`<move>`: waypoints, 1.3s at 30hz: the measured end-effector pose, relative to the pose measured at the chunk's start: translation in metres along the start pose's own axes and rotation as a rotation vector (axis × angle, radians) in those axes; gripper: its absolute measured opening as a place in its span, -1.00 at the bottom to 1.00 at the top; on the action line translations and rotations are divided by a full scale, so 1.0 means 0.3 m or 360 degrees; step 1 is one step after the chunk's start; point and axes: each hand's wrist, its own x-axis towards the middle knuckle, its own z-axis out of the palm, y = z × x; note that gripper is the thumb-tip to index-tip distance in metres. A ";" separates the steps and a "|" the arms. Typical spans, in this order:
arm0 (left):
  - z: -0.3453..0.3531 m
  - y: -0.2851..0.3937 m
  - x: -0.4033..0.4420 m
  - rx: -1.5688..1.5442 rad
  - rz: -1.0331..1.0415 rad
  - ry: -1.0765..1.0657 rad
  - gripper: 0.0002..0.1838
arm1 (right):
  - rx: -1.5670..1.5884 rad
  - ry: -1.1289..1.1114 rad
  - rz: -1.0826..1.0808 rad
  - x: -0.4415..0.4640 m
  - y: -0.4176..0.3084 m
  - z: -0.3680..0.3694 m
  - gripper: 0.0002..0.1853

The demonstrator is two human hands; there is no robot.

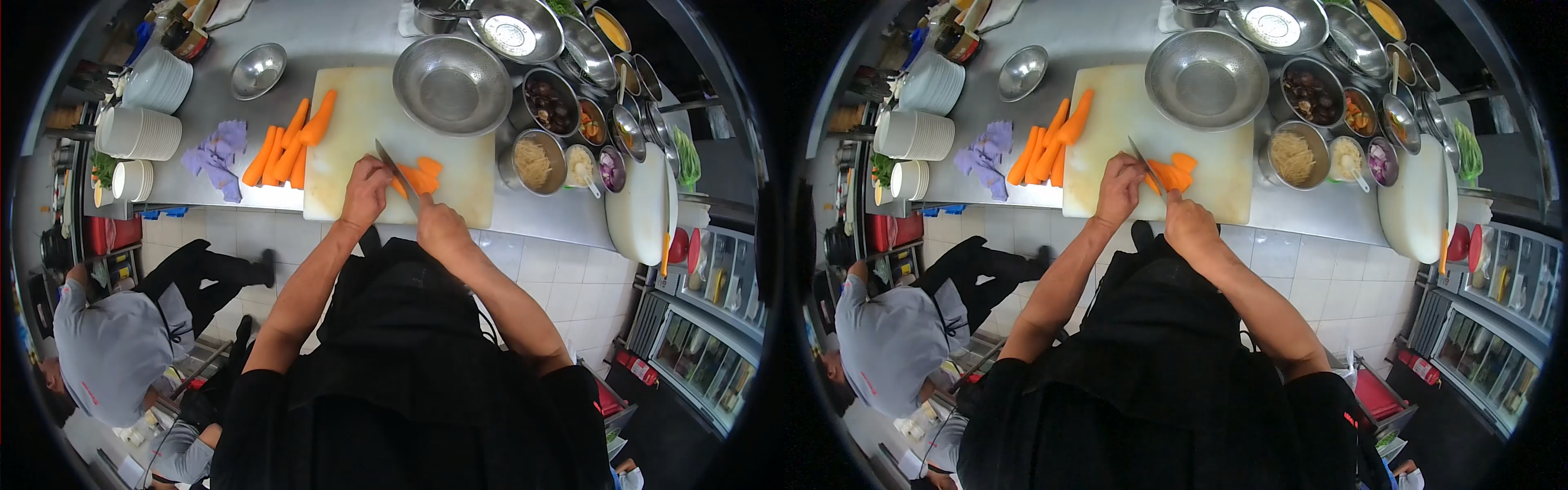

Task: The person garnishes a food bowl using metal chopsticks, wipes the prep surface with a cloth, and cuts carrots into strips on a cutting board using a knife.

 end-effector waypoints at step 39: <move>-0.011 -0.031 0.011 0.0091 0.0012 0.0109 -0.78 | 0.0010 -0.0008 -0.0027 0.038 -0.010 0.009 -0.74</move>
